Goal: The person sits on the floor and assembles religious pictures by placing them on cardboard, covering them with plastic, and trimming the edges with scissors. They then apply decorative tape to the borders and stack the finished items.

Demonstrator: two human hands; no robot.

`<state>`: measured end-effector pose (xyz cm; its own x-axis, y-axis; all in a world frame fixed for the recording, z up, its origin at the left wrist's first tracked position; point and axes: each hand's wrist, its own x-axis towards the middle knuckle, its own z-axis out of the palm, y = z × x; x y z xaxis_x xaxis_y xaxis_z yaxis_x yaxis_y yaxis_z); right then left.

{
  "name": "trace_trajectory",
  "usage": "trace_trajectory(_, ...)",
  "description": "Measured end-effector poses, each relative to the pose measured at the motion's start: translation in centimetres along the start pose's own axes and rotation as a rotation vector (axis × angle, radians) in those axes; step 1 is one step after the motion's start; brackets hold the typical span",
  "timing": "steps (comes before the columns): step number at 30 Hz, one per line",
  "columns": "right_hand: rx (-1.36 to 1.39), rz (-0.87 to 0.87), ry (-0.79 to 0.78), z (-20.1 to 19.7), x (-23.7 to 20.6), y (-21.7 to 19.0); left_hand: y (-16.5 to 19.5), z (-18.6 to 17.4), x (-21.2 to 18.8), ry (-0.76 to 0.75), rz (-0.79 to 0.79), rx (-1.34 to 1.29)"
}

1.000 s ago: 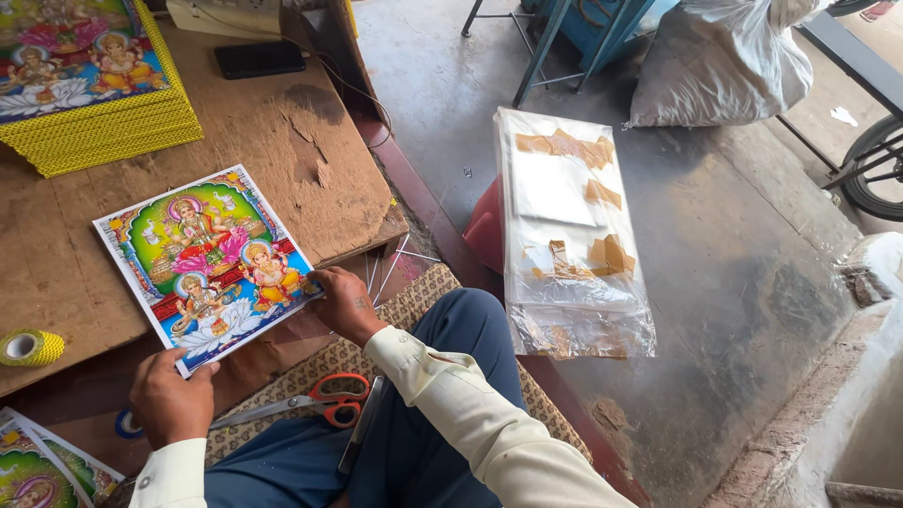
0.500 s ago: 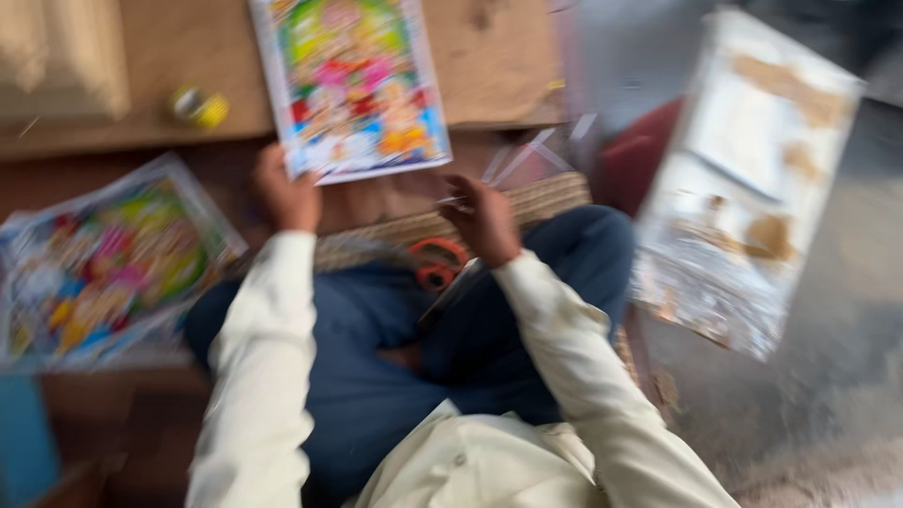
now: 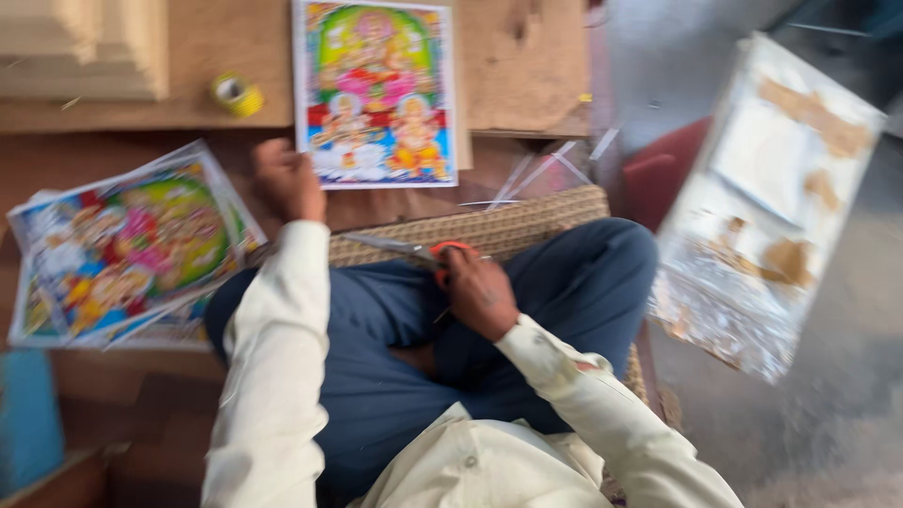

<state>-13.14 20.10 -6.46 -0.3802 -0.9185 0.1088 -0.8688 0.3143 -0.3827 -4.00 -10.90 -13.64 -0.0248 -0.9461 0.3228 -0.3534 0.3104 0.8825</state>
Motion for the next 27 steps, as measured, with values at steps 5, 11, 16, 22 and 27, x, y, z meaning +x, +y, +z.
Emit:
trace_trajectory(5,0.068,0.076,-0.012,2.0,1.5,0.9,2.6,-0.1,-3.9,-0.17,0.057,-0.396)
trace_trajectory(11,1.692,0.898,-0.588,-0.5,-0.8,0.5,5.8,1.7,-10.5,-0.388,-0.577,-0.77)
trace_trajectory(16,1.721,0.96,-0.497,-1.7,-5.3,-1.8,6.2,3.4,-11.2,-0.583,-1.13,-0.807)
trace_trajectory(22,1.559,0.88,-0.151,-1.8,-3.4,-2.0,7.1,6.2,-11.1,-0.577,-1.151,-1.051)
trace_trajectory(27,1.404,0.798,-0.11,-1.8,-1.3,-1.7,7.3,5.8,-12.1,-0.555,-1.087,-1.141)
